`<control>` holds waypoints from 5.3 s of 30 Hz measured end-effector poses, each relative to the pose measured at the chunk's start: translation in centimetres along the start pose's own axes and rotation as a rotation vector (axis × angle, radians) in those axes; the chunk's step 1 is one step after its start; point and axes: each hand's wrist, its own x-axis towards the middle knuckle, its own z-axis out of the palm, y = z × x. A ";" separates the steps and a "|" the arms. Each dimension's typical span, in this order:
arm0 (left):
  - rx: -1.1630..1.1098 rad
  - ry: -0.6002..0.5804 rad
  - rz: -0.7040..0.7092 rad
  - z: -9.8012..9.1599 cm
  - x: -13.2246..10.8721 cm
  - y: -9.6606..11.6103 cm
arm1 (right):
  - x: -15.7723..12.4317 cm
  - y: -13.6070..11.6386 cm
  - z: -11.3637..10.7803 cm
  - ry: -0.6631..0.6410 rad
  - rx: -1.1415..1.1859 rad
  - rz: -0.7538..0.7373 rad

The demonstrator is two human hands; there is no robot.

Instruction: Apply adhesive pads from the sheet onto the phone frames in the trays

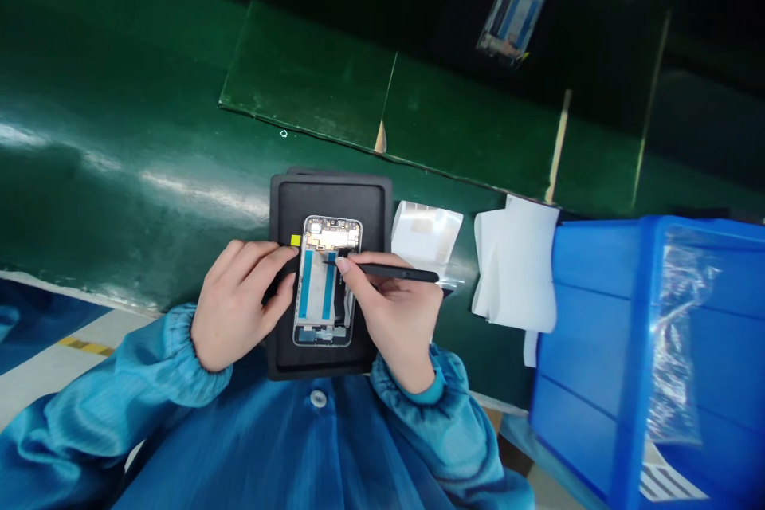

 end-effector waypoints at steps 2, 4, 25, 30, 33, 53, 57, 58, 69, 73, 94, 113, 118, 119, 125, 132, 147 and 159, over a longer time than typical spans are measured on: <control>0.012 -0.004 0.012 0.0 -0.1 0.1 | 0.0 -0.1 0.0 -0.003 -0.001 -0.002; 0.034 -0.016 0.041 0.0 -0.1 0.2 | 0.0 0.0 -0.1 -0.004 -0.004 0.000; 0.274 -0.207 0.286 0.3 0.7 0.6 | -0.5 1.0 -2.7 0.131 -0.071 -0.043; 0.141 0.017 0.158 0.9 -0.3 -0.6 | -0.9 1.6 -3.7 0.186 -0.026 -0.047; 0.071 0.037 -0.263 1.5 -0.9 -0.9 | -1.1 2.3 -4.4 0.240 0.031 -0.064; 0.746 -0.069 -0.669 -9.1 2.2 -12.9 | 1.5 7.0 -12.4 0.526 0.244 -0.085; 0.638 0.135 -0.296 -5.3 3.7 -5.5 | 0.5 8.6 -12.6 0.462 0.242 -0.064; 0.520 0.096 -0.142 -3.8 4.2 -2.9 | 0.2 8.9 -12.5 0.444 0.242 -0.057; 0.114 -0.479 0.364 9.4 9.1 10.6 | -1.5 9.7 -12.0 0.372 0.295 -0.101; 0.001 -0.420 0.341 9.4 9.0 9.9 | -1.5 9.7 -11.8 0.304 0.262 -0.190; 0.018 -0.285 0.445 9.2 8.2 9.3 | -1.1 8.7 -11.1 0.255 0.143 -0.362; 0.237 -0.226 0.218 0.9 0.8 3.9 | 0.3 3.6 -7.7 0.125 0.189 0.055; 0.127 -0.236 0.261 1.7 -1.3 2.2 | 2.0 1.0 -3.3 -0.086 0.168 0.101; 0.104 -0.226 0.269 2.0 -1.5 2.3 | 2.4 0.7 -2.4 -0.117 0.161 0.108; 0.028 -0.150 0.235 2.6 -1.2 2.3 | 4.4 0.4 0.7 -0.196 0.144 0.086; 0.109 0.003 0.037 2.2 0.3 -0.5 | 5.0 0.7 1.4 -0.215 0.125 0.085; 0.146 -0.016 0.055 2.8 0.9 -1.2 | 4.7 0.6 1.5 -0.200 0.078 0.117; 0.166 -0.016 0.059 2.8 0.9 -1.2 | 4.7 0.8 1.6 -0.191 0.083 0.093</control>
